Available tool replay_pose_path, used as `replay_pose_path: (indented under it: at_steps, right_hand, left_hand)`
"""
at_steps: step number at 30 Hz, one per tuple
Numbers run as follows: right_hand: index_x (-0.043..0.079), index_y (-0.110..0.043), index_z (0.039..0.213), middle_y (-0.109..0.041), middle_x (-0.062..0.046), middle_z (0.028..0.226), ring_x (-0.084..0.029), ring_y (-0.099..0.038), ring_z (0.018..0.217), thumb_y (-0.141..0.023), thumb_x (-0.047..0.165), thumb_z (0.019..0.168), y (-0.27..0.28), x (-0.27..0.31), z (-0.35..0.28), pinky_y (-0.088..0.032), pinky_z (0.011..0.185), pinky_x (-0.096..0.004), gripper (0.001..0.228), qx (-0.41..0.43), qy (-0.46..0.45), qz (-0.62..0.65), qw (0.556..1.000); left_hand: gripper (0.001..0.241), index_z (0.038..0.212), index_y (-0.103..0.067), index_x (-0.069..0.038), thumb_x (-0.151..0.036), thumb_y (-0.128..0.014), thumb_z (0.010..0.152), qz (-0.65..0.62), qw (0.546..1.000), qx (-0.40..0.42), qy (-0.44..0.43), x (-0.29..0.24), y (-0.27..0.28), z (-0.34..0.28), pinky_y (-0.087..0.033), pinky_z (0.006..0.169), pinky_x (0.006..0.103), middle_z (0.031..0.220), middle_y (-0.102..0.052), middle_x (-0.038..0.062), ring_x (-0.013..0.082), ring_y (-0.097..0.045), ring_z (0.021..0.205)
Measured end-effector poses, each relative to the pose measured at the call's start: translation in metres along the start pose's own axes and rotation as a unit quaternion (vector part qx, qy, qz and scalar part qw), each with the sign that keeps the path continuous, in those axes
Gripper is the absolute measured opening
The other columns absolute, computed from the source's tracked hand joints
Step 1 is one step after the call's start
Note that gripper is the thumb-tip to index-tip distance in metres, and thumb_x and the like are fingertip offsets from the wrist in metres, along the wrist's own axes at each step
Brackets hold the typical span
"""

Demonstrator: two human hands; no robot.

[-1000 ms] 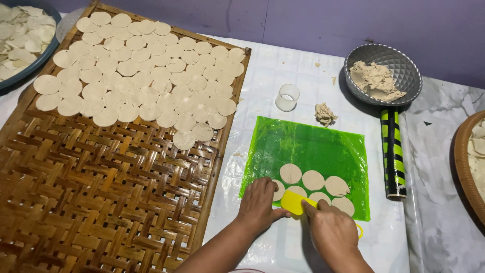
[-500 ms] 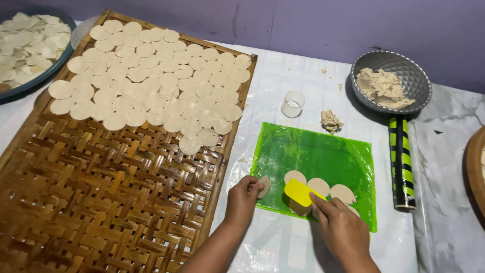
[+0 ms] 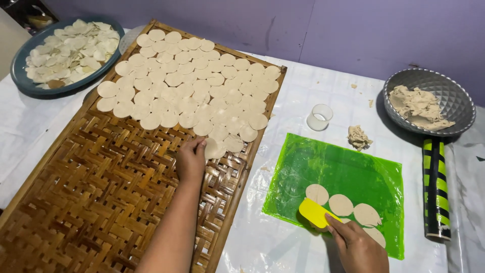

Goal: Transferring cut dough circles to a tray and flattening fresh dough using a rolling pin.

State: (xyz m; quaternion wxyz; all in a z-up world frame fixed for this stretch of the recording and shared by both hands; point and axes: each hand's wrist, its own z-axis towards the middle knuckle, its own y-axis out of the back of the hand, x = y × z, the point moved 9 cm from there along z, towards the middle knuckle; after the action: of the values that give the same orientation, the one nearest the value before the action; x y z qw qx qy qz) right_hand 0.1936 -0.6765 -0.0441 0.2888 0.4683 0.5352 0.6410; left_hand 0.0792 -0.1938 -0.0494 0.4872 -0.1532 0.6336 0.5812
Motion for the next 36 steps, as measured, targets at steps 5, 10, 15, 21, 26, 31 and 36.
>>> replay_pose_path:
  at_steps: [5, 10, 15, 21, 26, 31, 36]
  right_hand:
    - [0.045, -0.073, 0.120, -0.073, 0.007, 0.085, -0.015, -0.075, 0.076, -0.068, 0.040, 0.087, -0.001, -0.003, 0.001, -0.061, 0.071, -0.034, 0.034, 0.011, -0.008, -0.001, 1.000]
    - [0.046, -0.073, 0.121, -0.074, 0.007, 0.088, -0.015, -0.075, 0.079, -0.067, 0.041, 0.088, 0.001, -0.006, -0.002, -0.061, 0.072, -0.034, 0.033, 0.030, -0.042, -0.009, 0.999]
    - [0.044, -0.074, 0.119, -0.073, 0.005, 0.087, -0.018, -0.074, 0.076, -0.068, 0.038, 0.088, 0.013, -0.016, -0.003, -0.060, 0.067, -0.036, 0.032, 0.011, -0.048, 0.008, 0.999]
    - [0.041, -0.074, 0.122, -0.069, 0.000, 0.088, -0.025, -0.072, 0.077, -0.067, 0.039, 0.091, 0.038, -0.043, -0.002, -0.058, 0.065, -0.041, 0.032, -0.042, -0.100, -0.049, 0.993]
    - [0.040, -0.076, 0.118, -0.069, -0.001, 0.086, -0.026, -0.072, 0.078, -0.067, 0.037, 0.088, 0.038, -0.034, -0.001, -0.058, 0.065, -0.042, 0.032, -0.041, -0.073, -0.080, 0.993]
    - [0.040, -0.075, 0.124, -0.068, -0.001, 0.084, -0.026, -0.072, 0.075, -0.067, 0.040, 0.090, 0.024, -0.008, -0.011, -0.057, 0.066, -0.043, 0.035, 0.050, -0.071, -0.085, 0.993]
    - [0.033, -0.074, 0.125, -0.068, -0.003, 0.086, -0.027, -0.072, 0.076, -0.069, 0.037, 0.086, 0.022, 0.003, -0.015, -0.057, 0.064, -0.043, 0.040, 0.026, -0.064, -0.098, 0.993]
  left_hand:
    - [0.019, 0.105, -0.081, -0.009, -0.024, -0.074, 0.095, 0.021, 0.997, -0.078, -0.007, 0.004, 0.013, 0.021, -0.056, 0.083, 0.0395, 0.107, -0.073, 0.015, 0.0296, -0.071, 0.093]
    - [0.021, 0.109, -0.080, -0.015, -0.028, -0.069, 0.097, 0.044, 0.994, -0.054, 0.086, 0.032, -0.002, 0.029, -0.057, 0.084, 0.0366, 0.113, -0.070, 0.008, 0.0236, -0.072, 0.096]
    - [0.022, 0.117, -0.080, -0.015, -0.023, -0.064, 0.104, 0.085, 0.992, -0.090, -0.006, 0.034, 0.003, 0.032, -0.055, 0.085, 0.0402, 0.113, -0.069, 0.011, 0.0271, -0.068, 0.099]
    - [0.029, 0.126, -0.071, -0.011, -0.024, -0.063, 0.102, 0.013, 1.000, -0.012, 0.006, -0.031, -0.013, -0.019, -0.058, 0.086, 0.0382, 0.125, -0.057, 0.014, 0.0246, -0.065, 0.100]
    - [0.030, 0.124, -0.071, -0.012, -0.021, -0.066, 0.096, -0.010, 0.982, 0.180, -0.049, -0.093, -0.077, -0.108, -0.059, 0.092, 0.0369, 0.124, -0.055, 0.010, 0.0222, -0.066, 0.102]
    - [0.031, 0.117, -0.072, -0.011, -0.018, -0.077, 0.087, -0.053, 0.921, 0.261, -0.284, -0.142, -0.117, -0.197, -0.047, 0.097, 0.0443, 0.116, -0.061, 0.015, 0.0354, -0.057, 0.113]
    - [0.034, 0.117, -0.070, -0.010, -0.015, -0.077, 0.085, -0.057, 0.890, 0.326, -0.314, -0.150, -0.139, -0.225, -0.048, 0.094, 0.0452, 0.113, -0.061, 0.013, 0.0337, -0.058, 0.108]
